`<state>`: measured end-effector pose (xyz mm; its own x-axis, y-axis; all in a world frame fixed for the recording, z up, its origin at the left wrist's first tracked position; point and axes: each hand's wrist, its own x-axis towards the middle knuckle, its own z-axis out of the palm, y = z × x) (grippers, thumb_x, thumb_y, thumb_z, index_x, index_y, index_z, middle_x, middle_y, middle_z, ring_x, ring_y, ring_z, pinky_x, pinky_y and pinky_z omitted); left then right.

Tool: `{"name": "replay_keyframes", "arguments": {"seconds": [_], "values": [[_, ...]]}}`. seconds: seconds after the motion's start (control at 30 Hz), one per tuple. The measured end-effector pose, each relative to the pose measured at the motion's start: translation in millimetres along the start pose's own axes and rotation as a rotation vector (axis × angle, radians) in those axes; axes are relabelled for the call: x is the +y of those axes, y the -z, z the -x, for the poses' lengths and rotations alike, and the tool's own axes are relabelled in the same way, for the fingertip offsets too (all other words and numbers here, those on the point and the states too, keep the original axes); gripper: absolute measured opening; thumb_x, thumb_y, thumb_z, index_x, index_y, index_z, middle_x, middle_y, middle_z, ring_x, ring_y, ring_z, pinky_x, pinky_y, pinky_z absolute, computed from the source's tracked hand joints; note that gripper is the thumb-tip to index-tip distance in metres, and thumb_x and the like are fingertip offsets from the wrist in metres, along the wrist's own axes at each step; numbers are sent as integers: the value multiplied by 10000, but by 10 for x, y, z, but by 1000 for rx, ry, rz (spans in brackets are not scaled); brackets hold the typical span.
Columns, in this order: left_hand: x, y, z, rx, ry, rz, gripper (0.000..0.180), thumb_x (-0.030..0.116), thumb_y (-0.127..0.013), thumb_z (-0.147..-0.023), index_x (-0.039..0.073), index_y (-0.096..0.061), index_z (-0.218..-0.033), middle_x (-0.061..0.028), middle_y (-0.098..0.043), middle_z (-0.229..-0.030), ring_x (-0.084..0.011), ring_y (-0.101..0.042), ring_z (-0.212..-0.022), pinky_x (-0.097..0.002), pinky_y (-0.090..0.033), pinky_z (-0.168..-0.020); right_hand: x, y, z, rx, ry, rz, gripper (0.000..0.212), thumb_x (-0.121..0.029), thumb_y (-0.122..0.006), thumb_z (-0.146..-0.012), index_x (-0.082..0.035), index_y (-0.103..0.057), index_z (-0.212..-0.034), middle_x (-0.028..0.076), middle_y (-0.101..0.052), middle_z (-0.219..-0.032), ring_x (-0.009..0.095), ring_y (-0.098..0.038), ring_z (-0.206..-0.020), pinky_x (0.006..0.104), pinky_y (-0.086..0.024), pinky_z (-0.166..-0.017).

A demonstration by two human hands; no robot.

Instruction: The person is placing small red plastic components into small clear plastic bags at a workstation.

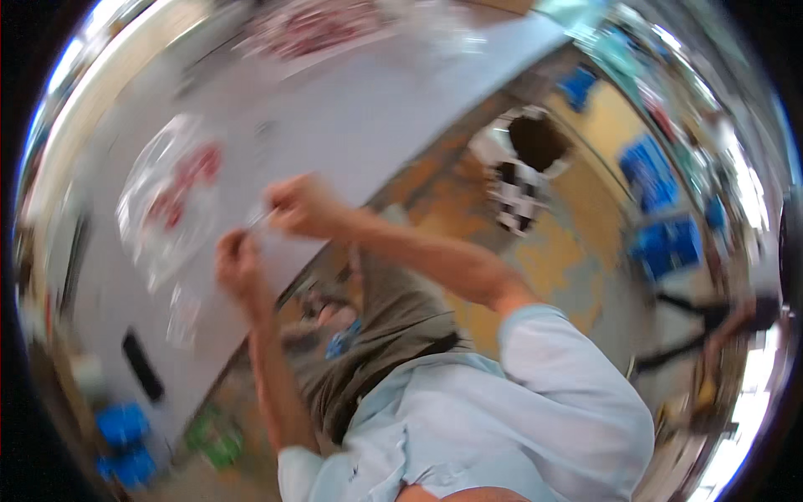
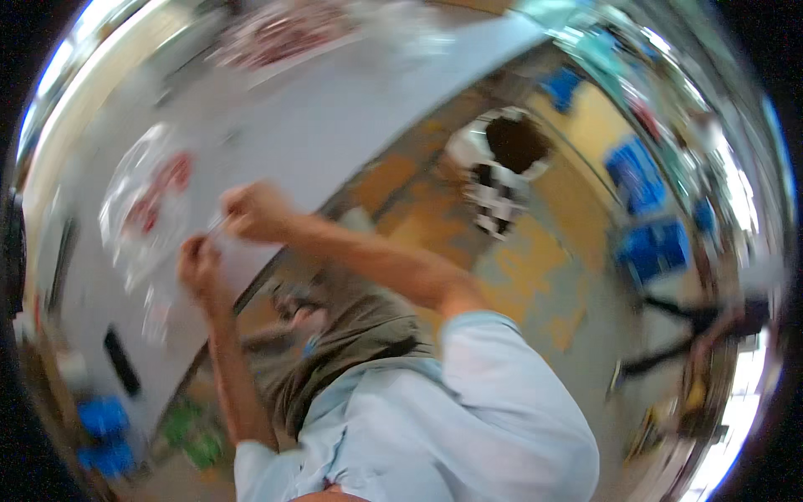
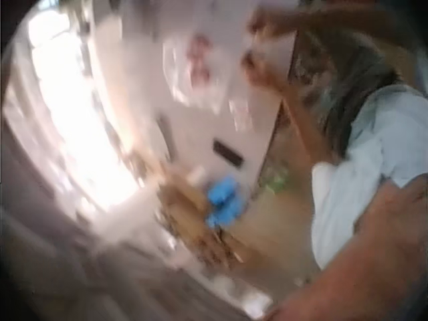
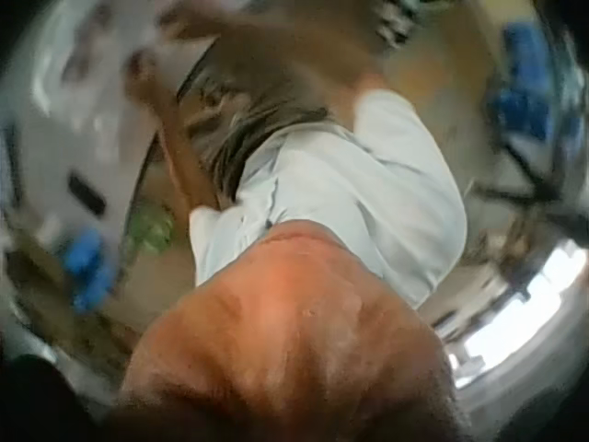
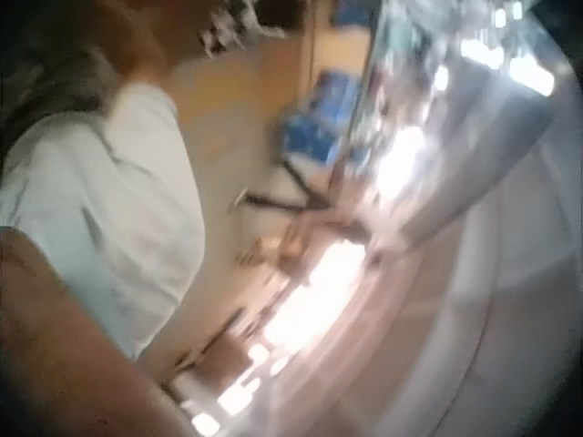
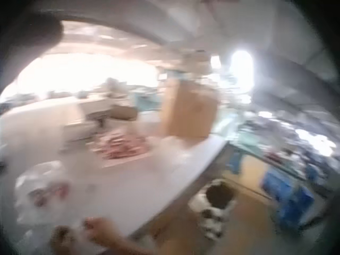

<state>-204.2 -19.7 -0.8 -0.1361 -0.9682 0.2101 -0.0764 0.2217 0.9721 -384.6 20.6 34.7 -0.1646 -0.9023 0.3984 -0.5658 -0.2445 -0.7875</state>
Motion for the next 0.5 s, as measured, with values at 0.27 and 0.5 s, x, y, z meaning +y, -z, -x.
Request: {"name": "replay_keyframes", "arguments": {"seconds": [0.27, 0.5], "values": [[322, -133, 54, 10, -412, -244, 48, 2, -634, -921, 13, -639, -967, -74, -610, -776, -141, -556, -643, -313, -494, -626, -115, 60, -69, -166, -380, -163, 209, -188, -669, -826, 18, -688, -804, 75, -636, -643, 126, -585, -617, 321, -486, -567], [465, 94, 34, -125, -674, -534, 176, -29, -680, -833, 42, -713, -991, -91, -615, -836, -270, -633, -706, -393, -528, -654, -124, -51, -146, -162, -336, -116, 203, -181, -670, -827, 21, -685, -813, 78, -646, -649, 120, -597, -603, 309, -492, -558]]}}
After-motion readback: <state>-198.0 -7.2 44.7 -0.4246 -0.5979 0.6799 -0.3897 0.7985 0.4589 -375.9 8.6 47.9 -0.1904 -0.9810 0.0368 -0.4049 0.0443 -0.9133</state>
